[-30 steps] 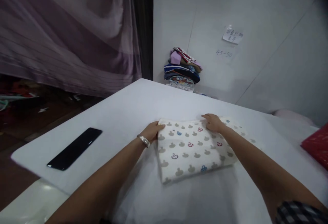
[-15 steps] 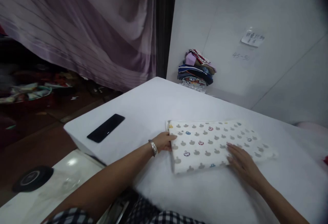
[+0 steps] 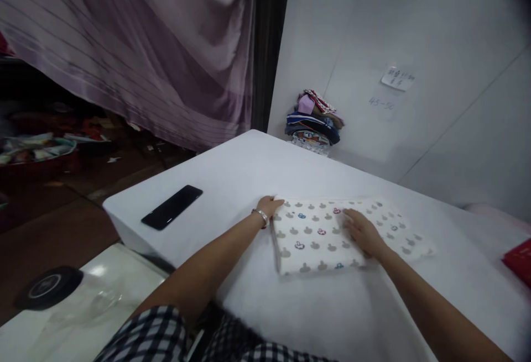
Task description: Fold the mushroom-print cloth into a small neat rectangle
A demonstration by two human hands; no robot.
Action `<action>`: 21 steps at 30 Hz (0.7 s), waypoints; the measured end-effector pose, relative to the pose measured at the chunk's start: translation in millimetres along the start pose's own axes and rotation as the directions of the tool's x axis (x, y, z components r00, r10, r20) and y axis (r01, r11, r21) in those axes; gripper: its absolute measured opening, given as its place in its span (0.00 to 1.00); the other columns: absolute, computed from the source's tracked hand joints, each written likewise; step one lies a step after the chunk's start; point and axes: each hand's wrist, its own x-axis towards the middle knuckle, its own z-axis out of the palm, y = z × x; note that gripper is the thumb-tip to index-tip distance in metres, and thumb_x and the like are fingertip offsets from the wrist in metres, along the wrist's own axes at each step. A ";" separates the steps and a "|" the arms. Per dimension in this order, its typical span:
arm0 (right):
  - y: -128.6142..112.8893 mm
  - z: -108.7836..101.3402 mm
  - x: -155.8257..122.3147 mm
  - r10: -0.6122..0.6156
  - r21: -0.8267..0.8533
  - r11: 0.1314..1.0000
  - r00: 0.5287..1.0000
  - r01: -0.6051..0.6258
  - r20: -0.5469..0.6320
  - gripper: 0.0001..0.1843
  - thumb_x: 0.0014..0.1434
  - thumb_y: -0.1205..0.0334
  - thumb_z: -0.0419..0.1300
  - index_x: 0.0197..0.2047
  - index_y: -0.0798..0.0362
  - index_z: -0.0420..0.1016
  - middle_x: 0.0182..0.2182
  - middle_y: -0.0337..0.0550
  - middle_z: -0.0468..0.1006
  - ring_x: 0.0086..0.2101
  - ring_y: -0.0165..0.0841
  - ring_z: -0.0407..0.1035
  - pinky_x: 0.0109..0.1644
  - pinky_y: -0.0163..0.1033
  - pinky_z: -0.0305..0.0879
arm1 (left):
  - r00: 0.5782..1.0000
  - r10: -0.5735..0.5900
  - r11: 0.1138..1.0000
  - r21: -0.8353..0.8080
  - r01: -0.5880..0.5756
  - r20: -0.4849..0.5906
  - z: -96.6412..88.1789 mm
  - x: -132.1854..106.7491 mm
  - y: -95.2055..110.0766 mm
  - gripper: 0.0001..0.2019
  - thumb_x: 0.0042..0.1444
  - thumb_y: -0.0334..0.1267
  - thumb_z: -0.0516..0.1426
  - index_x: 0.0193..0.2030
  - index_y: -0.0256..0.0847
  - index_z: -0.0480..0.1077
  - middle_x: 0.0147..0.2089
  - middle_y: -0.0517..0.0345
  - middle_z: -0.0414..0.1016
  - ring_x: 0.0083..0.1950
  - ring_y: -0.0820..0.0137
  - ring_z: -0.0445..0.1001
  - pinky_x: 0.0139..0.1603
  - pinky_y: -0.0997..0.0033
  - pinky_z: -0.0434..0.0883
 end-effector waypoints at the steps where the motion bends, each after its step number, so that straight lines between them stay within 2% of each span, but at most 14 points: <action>1: -3.3 5.6 14.9 -0.021 0.005 1.000 1.000 0.021 0.013 0.20 0.59 0.58 0.49 0.53 0.52 0.69 0.52 0.49 0.71 0.54 0.42 0.64 0.57 0.53 0.60 | 0.999 0.039 0.998 0.058 -0.037 -0.032 0.9 3.5 -2.1 0.09 0.43 0.37 0.63 0.29 0.36 0.69 0.32 0.52 0.75 0.39 0.63 0.73 0.38 0.70 0.69; 5: -10.8 27.8 61.3 -0.103 0.011 0.995 0.991 0.103 0.080 0.19 0.57 0.63 0.49 0.51 0.52 0.70 0.50 0.49 0.73 0.53 0.41 0.64 0.58 0.52 0.58 | 0.979 0.169 0.949 0.286 -0.131 -0.112 -3.5 8.7 -12.8 0.08 0.47 0.41 0.59 0.25 0.39 0.66 0.30 0.57 0.73 0.40 0.64 0.71 0.39 0.71 0.66; 8: -8.4 38.3 78.7 -0.125 -0.021 0.991 0.985 0.129 0.120 0.18 0.57 0.63 0.50 0.49 0.54 0.72 0.49 0.51 0.73 0.52 0.42 0.64 0.58 0.53 0.57 | 0.970 0.216 0.905 0.396 -0.155 -0.114 -8.6 8.0 -17.3 0.08 0.51 0.41 0.55 0.26 0.40 0.66 0.30 0.57 0.72 0.39 0.65 0.71 0.37 0.71 0.64; 12: -0.4 44.6 84.0 -0.186 -0.015 0.982 0.979 0.188 0.087 0.14 0.58 0.61 0.51 0.44 0.54 0.73 0.46 0.52 0.74 0.48 0.41 0.66 0.56 0.51 0.59 | 0.969 0.234 0.859 0.483 -0.169 -0.076 -9.7 7.1 -13.8 0.08 0.50 0.42 0.55 0.29 0.40 0.67 0.32 0.54 0.73 0.38 0.64 0.71 0.36 0.70 0.62; 15: 3.0 47.1 84.3 -0.194 0.044 0.980 0.981 0.192 0.030 0.12 0.58 0.62 0.51 0.41 0.54 0.72 0.44 0.50 0.74 0.47 0.39 0.66 0.55 0.50 0.61 | 0.968 0.245 0.812 0.558 -0.175 -0.053 -8.7 6.7 -8.9 0.13 0.51 0.48 0.55 0.35 0.41 0.67 0.37 0.51 0.74 0.39 0.61 0.71 0.36 0.68 0.62; 18: 2.4 49.2 88.0 -0.125 0.121 0.985 0.992 0.125 -0.009 0.10 0.58 0.61 0.50 0.38 0.52 0.71 0.46 0.49 0.73 0.47 0.38 0.66 0.54 0.48 0.62 | 0.960 0.275 0.725 0.667 -0.173 -0.049 -8.4 5.9 -7.2 0.15 0.56 0.51 0.49 0.39 0.42 0.67 0.38 0.50 0.75 0.40 0.60 0.72 0.36 0.67 0.62; 21: -0.2 52.7 94.5 -0.064 0.134 0.989 0.998 0.060 0.025 0.08 0.57 0.62 0.51 0.36 0.51 0.70 0.46 0.48 0.73 0.46 0.37 0.67 0.53 0.47 0.62 | 0.950 0.306 0.618 0.772 -0.151 -0.059 -8.4 4.2 -8.8 0.14 0.59 0.48 0.45 0.41 0.43 0.66 0.38 0.49 0.75 0.41 0.59 0.72 0.37 0.66 0.62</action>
